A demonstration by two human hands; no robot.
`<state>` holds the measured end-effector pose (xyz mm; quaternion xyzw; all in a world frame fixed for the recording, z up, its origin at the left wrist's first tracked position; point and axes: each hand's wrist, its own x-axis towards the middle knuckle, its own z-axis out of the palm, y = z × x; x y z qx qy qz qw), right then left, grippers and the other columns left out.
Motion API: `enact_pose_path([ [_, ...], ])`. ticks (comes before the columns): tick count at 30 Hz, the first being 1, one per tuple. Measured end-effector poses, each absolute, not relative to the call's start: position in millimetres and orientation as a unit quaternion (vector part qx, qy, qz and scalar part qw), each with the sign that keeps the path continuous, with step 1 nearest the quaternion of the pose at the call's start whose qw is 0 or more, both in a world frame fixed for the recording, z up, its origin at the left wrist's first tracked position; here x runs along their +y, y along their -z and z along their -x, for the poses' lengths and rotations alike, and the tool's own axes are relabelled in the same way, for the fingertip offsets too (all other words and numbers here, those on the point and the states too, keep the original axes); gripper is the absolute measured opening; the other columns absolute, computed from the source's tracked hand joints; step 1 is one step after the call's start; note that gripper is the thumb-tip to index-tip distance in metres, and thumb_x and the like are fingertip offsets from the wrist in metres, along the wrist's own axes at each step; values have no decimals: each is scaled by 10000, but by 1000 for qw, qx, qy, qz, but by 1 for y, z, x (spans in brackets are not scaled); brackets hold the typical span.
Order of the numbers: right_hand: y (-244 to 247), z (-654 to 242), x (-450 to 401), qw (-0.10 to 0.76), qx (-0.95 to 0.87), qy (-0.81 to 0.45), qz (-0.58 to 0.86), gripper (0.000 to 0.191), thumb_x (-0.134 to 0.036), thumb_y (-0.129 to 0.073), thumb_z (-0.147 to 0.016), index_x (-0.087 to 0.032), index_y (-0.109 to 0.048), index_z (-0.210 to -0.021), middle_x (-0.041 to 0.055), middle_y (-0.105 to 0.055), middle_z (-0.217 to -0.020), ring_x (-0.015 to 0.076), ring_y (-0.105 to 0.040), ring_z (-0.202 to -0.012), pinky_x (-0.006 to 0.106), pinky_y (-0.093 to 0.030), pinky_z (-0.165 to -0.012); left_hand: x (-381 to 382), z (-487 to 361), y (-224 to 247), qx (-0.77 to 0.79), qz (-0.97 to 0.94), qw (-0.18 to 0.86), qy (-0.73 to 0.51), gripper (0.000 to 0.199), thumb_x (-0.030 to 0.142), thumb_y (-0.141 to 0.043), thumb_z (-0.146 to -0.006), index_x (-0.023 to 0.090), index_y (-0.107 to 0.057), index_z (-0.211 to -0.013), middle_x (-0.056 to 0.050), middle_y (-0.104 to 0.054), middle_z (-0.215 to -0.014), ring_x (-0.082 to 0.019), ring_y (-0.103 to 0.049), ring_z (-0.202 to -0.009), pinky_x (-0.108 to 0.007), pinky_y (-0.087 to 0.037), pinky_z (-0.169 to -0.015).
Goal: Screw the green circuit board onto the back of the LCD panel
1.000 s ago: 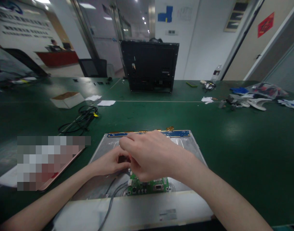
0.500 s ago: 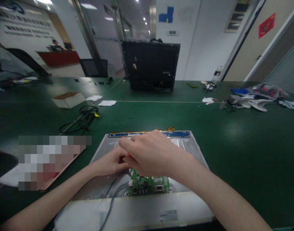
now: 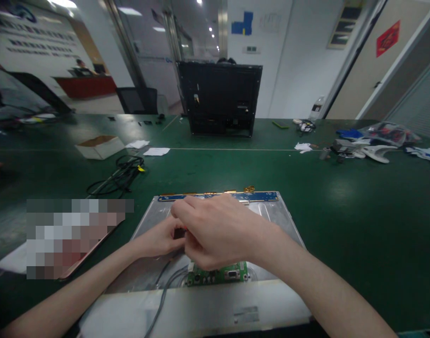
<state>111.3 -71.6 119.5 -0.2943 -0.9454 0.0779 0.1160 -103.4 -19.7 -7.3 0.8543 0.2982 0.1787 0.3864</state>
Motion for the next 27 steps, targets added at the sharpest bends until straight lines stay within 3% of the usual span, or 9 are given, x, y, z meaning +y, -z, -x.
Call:
enact_pose_path([
  [9,-115,-107,-70,118,-939,-29,321,112,-236,-433,-930,-169,-499,-990,18,-652,-826,135,-504,-603,281,-190,-494,-19,104,9,295,-856,389,-174,92,143,-582,-777,156,-662,-820,-14,-673,-770,-168,-606,-720,-242,-472,-650],
  [21,-118,-111,-70,109,-946,-51,301,167,-167,-479,-821,-152,-498,-986,43,-615,-917,130,-472,-644,273,-237,-505,-20,104,6,285,-859,386,-179,113,188,-575,-834,155,-683,-837,-32,-691,-816,-179,-612,-773,-259,-485,-690],
  [27,-116,-110,-70,118,-942,-34,311,105,-192,-447,-900,-165,-503,-985,41,-634,-923,124,-495,-642,272,-207,-496,-20,104,5,279,-859,389,-184,103,191,-570,-841,161,-668,-824,-21,-680,-788,-160,-606,-730,-248,-486,-658],
])
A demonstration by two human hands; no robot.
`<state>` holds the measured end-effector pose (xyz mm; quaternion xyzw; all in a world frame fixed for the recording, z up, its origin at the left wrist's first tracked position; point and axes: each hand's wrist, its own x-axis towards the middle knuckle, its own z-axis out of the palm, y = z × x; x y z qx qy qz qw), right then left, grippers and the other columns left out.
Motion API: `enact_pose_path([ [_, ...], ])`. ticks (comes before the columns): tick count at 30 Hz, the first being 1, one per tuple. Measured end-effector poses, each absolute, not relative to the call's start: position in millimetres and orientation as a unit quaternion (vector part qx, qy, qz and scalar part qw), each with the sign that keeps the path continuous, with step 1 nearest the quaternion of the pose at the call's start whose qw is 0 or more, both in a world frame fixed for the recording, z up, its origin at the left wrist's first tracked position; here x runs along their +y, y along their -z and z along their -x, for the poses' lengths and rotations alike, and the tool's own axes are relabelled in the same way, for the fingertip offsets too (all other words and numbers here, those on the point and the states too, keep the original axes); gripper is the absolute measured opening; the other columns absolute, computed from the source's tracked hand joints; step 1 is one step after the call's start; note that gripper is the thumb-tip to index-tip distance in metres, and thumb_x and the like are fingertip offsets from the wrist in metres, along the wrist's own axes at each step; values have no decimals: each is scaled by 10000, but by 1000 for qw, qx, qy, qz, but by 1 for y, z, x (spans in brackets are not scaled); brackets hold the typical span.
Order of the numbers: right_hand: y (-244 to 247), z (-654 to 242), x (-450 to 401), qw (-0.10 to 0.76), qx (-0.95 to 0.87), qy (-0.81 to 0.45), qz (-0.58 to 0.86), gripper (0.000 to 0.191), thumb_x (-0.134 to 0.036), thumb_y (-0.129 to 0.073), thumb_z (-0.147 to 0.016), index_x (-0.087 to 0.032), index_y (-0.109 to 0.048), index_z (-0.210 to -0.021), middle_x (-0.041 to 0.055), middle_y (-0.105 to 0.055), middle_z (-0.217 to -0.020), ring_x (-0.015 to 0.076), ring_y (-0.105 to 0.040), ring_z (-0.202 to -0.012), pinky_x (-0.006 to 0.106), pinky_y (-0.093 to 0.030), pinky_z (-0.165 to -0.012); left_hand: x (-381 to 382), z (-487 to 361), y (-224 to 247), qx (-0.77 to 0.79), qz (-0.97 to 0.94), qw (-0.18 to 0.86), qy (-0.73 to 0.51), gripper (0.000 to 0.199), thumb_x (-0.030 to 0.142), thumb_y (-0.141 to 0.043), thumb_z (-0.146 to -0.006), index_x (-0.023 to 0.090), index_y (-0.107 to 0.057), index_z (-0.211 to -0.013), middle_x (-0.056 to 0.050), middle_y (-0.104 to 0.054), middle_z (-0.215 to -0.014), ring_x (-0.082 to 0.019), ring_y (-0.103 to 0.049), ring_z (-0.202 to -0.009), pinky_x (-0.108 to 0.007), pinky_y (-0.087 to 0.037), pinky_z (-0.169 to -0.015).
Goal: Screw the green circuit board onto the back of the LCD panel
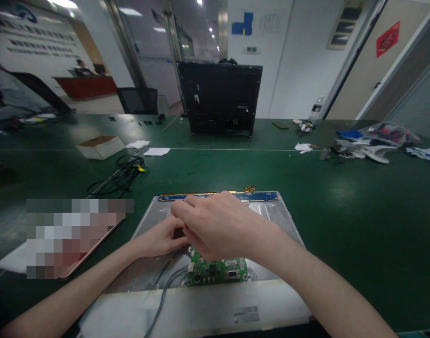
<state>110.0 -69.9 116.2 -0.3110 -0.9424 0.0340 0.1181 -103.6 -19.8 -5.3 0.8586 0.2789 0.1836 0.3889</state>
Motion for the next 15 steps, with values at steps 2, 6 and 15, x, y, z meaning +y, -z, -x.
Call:
enact_pose_path([
  [2,-116,-109,-69,114,-938,-26,326,85,-211,-455,-922,-171,-507,-976,42,-645,-916,125,-515,-649,271,-194,-498,-20,103,5,277,-858,390,-186,95,188,-572,-835,165,-663,-817,-14,-673,-775,-151,-595,-706,-239,-479,-639],
  [6,-116,-108,-68,108,-938,-18,328,87,-243,-477,-935,-177,-506,-983,34,-662,-901,135,-542,-663,273,-189,-499,-18,103,5,272,-859,390,-188,89,158,-572,-807,166,-660,-803,-4,-664,-759,-144,-581,-692,-231,-459,-627],
  [15,-118,-111,-70,113,-946,-36,302,111,-187,-485,-860,-157,-510,-964,37,-626,-915,129,-494,-658,281,-235,-503,-19,103,6,276,-858,388,-190,108,195,-588,-834,167,-688,-802,-20,-686,-794,-161,-603,-740,-253,-474,-681],
])
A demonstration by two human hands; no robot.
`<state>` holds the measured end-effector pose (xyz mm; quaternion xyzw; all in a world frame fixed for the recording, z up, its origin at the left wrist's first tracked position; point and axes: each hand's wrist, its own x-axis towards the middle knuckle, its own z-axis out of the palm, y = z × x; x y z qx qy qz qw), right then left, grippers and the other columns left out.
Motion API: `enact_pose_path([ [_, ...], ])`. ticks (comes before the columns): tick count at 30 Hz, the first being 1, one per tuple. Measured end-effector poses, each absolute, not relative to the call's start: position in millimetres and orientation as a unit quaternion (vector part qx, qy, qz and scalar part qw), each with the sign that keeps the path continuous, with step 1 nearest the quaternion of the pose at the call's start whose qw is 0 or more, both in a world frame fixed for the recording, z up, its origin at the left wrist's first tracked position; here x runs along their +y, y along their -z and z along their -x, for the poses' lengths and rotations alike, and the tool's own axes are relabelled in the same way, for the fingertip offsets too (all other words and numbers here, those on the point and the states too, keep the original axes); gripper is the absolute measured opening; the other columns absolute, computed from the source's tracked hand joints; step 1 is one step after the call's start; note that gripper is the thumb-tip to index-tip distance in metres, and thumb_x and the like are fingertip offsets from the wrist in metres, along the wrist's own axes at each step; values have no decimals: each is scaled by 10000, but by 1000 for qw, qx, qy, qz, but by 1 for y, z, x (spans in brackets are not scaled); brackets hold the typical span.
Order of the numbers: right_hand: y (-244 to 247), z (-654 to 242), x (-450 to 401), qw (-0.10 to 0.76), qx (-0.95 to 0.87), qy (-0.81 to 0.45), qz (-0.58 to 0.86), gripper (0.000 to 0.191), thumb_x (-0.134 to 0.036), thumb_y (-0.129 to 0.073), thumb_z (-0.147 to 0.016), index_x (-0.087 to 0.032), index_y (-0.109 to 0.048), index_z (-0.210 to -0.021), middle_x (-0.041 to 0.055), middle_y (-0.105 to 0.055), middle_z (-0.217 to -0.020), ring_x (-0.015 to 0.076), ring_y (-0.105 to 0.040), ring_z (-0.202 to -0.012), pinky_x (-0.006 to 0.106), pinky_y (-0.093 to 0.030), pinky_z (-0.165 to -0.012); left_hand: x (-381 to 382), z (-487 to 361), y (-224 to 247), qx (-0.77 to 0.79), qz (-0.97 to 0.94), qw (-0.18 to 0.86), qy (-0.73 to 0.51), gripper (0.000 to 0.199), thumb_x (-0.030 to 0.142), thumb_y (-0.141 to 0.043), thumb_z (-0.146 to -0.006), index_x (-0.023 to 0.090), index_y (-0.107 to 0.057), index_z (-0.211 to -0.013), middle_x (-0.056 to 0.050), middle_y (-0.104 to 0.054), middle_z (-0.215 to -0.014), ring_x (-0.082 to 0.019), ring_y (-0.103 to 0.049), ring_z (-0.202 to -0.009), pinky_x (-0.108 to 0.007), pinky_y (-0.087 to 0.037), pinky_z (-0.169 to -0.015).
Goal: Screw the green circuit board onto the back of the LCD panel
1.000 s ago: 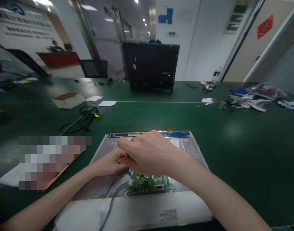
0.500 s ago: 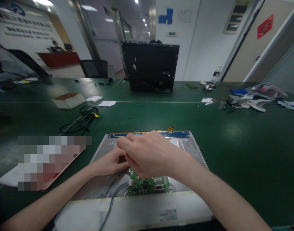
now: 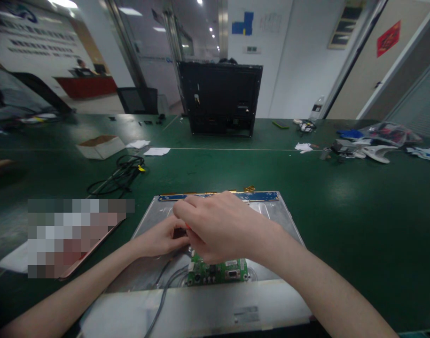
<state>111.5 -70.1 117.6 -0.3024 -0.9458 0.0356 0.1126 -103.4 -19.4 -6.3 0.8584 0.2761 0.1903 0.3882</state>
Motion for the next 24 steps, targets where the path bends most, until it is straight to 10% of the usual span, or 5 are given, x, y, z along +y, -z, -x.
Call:
enact_pose_path([
  [24,-114,-108,-71,109,-929,-8,355,90,-265,-489,-950,-182,-511,-977,31,-680,-853,138,-561,-645,273,-185,-489,-18,104,8,270,-860,389,-190,112,182,-575,-828,167,-677,-783,-21,-675,-778,-163,-611,-734,-257,-471,-675],
])
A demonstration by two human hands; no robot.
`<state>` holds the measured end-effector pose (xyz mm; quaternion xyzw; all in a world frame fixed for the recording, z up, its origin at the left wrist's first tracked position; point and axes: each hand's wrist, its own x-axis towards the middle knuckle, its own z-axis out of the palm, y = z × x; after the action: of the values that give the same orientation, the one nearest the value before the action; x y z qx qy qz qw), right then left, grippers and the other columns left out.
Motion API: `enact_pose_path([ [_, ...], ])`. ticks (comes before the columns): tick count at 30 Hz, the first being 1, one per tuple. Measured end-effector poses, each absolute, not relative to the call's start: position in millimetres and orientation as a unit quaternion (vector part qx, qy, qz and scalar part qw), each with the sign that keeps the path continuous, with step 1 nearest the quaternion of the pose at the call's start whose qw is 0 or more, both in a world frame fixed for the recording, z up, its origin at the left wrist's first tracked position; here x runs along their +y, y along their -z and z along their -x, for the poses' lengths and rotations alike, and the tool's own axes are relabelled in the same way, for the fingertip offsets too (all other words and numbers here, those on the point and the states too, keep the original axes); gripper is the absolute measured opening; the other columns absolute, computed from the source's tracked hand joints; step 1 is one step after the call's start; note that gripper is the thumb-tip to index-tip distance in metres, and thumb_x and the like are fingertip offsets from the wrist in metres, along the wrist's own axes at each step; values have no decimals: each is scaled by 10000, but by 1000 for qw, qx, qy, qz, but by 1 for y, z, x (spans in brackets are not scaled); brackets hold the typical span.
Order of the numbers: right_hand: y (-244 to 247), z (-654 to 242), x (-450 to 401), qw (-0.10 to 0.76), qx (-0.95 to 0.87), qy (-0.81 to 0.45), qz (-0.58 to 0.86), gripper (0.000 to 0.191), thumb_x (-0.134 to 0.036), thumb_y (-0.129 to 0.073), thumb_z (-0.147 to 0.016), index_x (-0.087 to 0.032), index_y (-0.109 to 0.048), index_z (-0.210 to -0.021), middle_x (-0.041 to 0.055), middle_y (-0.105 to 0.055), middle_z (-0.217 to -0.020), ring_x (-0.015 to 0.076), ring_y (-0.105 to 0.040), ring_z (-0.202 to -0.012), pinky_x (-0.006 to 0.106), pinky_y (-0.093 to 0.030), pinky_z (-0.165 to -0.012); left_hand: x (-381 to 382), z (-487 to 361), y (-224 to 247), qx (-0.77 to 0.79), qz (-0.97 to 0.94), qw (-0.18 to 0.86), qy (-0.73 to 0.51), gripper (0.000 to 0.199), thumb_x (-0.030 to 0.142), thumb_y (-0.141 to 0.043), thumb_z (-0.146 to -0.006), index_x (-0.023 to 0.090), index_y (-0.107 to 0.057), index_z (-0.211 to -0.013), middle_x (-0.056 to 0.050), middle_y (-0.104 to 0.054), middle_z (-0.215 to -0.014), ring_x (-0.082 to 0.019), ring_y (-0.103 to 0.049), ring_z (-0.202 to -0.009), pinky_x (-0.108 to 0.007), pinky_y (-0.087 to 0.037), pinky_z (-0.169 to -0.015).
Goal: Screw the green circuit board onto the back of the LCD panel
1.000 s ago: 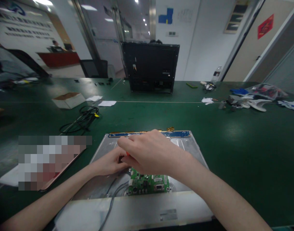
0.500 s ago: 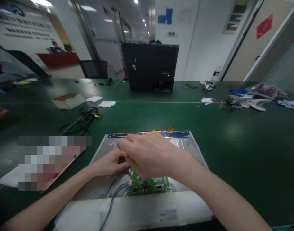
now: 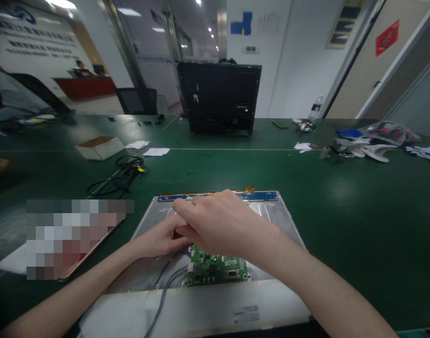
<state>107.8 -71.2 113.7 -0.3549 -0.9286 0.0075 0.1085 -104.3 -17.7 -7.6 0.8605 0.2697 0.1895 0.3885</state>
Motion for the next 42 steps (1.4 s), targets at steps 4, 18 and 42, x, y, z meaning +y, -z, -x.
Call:
enact_pose_path([
  [4,-106,-103,-69,129,-921,27,367,139,-342,-548,-938,-205,-537,-918,-2,-674,-742,133,-546,-583,272,-157,-491,-18,104,9,281,-860,385,-181,105,180,-562,-801,161,-663,-824,-25,-675,-793,-181,-610,-761,-278,-488,-702],
  [18,-97,-98,-69,176,-925,18,335,87,-239,-465,-937,-187,-510,-991,3,-652,-814,127,-508,-612,272,-187,-503,-22,101,5,297,-858,370,-199,126,208,-543,-814,162,-653,-774,-20,-652,-752,-179,-592,-743,-266,-488,-693],
  [42,-103,-99,-72,164,-921,24,352,75,-247,-503,-919,-200,-545,-877,-17,-636,-691,122,-449,-548,275,-156,-496,-20,101,3,266,-864,383,-190,133,153,-544,-784,160,-671,-821,-17,-679,-783,-168,-607,-733,-252,-482,-675],
])
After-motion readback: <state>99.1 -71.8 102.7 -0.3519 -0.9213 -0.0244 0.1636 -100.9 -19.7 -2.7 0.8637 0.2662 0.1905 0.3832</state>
